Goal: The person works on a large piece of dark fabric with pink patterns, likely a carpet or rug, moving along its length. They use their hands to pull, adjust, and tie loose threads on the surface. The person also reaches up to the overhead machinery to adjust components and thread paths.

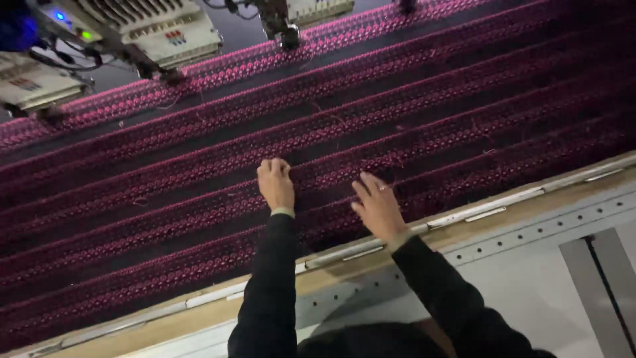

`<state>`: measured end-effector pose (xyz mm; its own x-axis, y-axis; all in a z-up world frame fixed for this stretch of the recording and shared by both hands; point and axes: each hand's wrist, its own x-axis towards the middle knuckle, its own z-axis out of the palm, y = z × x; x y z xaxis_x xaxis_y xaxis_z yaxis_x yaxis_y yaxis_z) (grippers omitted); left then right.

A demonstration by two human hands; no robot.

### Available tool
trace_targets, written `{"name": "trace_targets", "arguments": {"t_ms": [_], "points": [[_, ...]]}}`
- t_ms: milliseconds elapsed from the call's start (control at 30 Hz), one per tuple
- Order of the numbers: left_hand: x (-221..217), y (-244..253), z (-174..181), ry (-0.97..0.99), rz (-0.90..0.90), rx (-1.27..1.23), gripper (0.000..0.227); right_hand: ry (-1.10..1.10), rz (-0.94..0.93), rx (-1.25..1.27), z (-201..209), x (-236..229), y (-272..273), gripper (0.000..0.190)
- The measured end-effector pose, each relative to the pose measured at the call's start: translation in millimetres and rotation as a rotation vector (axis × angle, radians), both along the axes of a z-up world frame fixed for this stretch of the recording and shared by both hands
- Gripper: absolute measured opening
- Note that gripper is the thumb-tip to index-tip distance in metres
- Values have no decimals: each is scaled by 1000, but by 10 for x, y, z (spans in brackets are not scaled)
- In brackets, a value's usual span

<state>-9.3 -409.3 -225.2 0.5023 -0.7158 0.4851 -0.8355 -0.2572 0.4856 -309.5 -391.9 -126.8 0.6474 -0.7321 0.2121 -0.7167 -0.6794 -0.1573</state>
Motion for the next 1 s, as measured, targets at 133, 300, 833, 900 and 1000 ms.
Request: {"name": "trace_targets", "arguments": {"t_ms": [133, 300, 833, 900, 1000], "points": [[-384, -173, -41, 72, -41, 131, 14, -33, -88, 124, 29, 323, -678, 50], [-797, -258, 324, 354, -475, 287, 25, -122, -107, -98, -151, 804, -1352, 59], [-482, -3611, 805, 196, 406, -279, 49, -206, -87, -386, -250, 959, -1786, 44], [-512, -3702, 805, 214, 549, -276, 47, -356, -20, -410, -343, 918, -1923, 22], [-418, -3806, 764, 191, 565, -299, 45, -246, -251, -555, -334, 1120, -2593, 6]]}}
